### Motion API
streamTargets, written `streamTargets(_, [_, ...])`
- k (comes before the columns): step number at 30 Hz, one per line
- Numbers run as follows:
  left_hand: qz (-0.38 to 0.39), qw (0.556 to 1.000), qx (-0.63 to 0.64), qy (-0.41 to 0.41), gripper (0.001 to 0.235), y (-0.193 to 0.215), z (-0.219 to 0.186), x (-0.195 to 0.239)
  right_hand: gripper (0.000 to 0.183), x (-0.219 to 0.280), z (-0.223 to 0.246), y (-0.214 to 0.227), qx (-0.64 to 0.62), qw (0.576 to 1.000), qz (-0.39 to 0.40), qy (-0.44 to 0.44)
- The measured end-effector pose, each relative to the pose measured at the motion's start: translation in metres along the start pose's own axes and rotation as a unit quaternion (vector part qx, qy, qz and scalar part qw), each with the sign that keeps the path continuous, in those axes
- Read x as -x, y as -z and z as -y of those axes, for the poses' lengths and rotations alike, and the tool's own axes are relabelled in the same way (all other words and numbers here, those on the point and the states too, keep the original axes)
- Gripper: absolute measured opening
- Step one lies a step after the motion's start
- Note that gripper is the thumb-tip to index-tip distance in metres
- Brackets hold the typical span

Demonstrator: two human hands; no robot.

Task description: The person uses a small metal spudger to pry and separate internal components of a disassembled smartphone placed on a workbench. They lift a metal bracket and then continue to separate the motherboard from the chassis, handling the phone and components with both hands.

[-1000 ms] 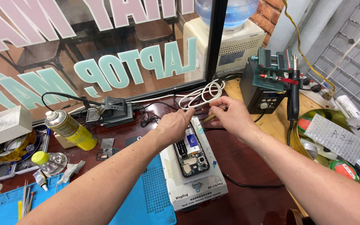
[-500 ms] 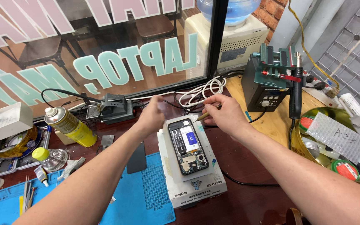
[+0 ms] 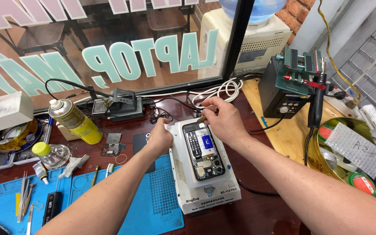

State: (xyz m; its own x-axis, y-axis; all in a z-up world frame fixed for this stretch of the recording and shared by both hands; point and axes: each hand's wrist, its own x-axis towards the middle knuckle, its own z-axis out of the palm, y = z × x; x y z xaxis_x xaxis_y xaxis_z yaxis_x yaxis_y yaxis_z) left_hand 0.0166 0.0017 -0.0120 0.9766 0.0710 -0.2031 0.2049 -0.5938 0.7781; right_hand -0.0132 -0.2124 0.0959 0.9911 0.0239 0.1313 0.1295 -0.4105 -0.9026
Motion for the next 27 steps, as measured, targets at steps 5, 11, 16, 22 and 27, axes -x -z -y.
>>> streamTargets(5, [-0.028, 0.99, -0.095, -0.103, 0.05, -0.011, 0.01, -0.007, 0.021, 0.0, 0.001, -0.001, 0.017, 1.0, 0.009, -0.004])
streamTargets(11, [-0.026, 0.994, -0.045, -0.092, 0.043, -0.006, 0.001, 0.003, 0.02, 0.001, 0.009, -0.002, 0.059, 0.998, 0.001, -0.004])
streamTargets(16, [0.019, 0.997, 0.073, 0.023, 0.045, 0.009, -0.017, 0.013, 0.018, 0.001, 0.017, -0.006, 0.156, 0.986, -0.02, 0.059])
streamTargets(22, [0.037, 0.99, 0.125, 0.056, 0.042, 0.017, -0.022, 0.019, 0.02, -0.005, 0.021, -0.005, 0.177, 0.98, -0.003, 0.091])
streamTargets(27, [0.032, 0.99, 0.128, 0.056, 0.039, 0.018, -0.018, 0.019, 0.022, -0.008, 0.022, 0.0, 0.167, 0.985, 0.009, 0.048])
